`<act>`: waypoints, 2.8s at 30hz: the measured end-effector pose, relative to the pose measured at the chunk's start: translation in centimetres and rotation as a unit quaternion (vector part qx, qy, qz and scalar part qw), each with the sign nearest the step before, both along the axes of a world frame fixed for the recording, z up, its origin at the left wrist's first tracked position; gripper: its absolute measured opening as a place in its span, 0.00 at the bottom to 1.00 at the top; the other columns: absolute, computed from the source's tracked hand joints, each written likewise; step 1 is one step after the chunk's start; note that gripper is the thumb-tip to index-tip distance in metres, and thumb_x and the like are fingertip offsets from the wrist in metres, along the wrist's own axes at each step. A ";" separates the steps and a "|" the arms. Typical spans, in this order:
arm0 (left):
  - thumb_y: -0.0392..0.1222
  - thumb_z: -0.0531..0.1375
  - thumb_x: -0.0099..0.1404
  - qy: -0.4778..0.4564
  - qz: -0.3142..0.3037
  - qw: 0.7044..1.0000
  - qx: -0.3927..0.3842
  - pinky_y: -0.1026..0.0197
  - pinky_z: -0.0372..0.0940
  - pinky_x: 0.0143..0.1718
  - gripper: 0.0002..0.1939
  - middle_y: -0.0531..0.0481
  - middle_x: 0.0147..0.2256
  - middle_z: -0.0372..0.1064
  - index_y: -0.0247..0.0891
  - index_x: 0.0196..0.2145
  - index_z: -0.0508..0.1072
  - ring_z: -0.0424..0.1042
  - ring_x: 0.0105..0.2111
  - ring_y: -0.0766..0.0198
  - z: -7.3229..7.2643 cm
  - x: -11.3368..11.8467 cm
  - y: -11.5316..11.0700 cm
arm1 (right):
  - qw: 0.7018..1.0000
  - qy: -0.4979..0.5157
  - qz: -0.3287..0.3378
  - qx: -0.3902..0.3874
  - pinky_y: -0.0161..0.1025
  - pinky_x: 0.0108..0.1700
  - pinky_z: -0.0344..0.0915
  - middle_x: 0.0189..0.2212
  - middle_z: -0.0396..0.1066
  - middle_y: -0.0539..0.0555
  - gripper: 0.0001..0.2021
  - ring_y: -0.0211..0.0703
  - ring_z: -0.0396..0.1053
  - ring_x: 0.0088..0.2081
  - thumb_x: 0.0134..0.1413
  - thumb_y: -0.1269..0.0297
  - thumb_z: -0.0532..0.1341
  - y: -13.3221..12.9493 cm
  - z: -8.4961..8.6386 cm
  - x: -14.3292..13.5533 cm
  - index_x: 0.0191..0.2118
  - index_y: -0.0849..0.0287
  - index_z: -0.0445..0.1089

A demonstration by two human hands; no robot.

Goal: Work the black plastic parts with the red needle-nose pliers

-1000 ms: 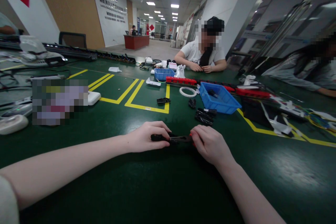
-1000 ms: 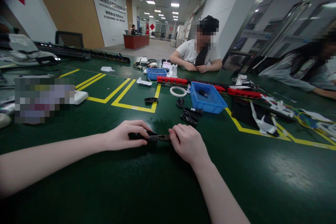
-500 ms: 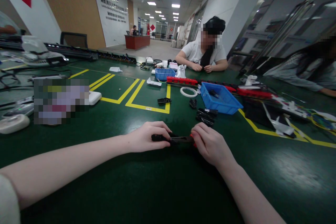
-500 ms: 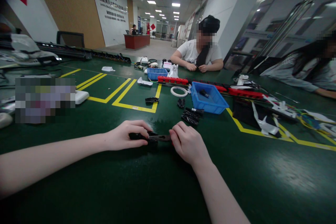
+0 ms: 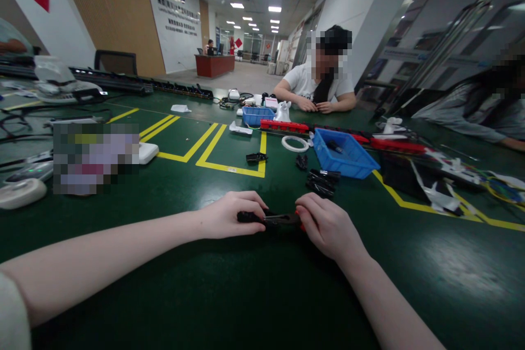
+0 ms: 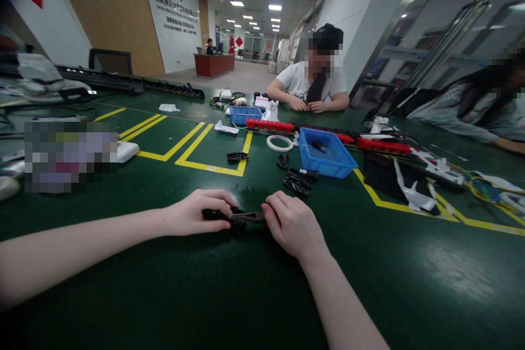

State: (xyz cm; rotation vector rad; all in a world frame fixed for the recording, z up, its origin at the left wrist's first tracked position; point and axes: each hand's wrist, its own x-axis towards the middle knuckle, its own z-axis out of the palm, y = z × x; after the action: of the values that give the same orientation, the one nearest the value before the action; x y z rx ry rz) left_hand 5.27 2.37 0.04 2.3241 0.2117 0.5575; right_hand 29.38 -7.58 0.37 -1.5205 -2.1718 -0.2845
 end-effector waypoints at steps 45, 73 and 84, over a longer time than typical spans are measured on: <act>0.41 0.63 0.65 0.002 -0.004 1.000 -0.001 0.55 0.68 0.48 0.07 0.43 0.46 0.70 0.35 0.39 0.76 0.72 0.44 0.59 0.0 0.0 0.0 | 1.000 0.004 -0.002 -0.017 0.39 0.33 0.58 0.26 0.70 0.54 0.16 0.41 0.66 0.29 0.67 0.61 0.49 0.1 0.0 0.0 0.30 0.58 0.66; 0.39 0.63 0.65 0.003 0.000 1.000 0.012 0.57 0.68 0.48 0.07 0.43 0.46 0.70 0.34 0.39 0.75 0.72 0.45 0.60 -0.1 0.0 -0.1 | 1.000 -0.011 -0.004 -0.018 0.39 0.33 0.58 0.25 0.70 0.54 0.17 0.41 0.66 0.28 0.67 0.64 0.47 0.2 0.0 -0.5 0.30 0.59 0.67; 0.40 0.63 0.64 0.014 0.003 1.000 0.012 0.56 0.68 0.48 0.07 0.44 0.46 0.70 0.35 0.39 0.75 0.72 0.45 0.60 -0.1 0.0 -0.1 | 1.000 -0.004 -0.005 -0.023 0.39 0.32 0.57 0.25 0.69 0.53 0.16 0.41 0.65 0.27 0.66 0.64 0.47 0.2 -0.2 -0.3 0.29 0.59 0.66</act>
State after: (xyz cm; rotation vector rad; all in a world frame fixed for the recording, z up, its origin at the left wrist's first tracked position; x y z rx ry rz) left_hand 5.27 2.31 -0.08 2.3569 0.2267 0.5339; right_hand 29.10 -7.37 0.18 -1.5577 -2.1921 -0.2476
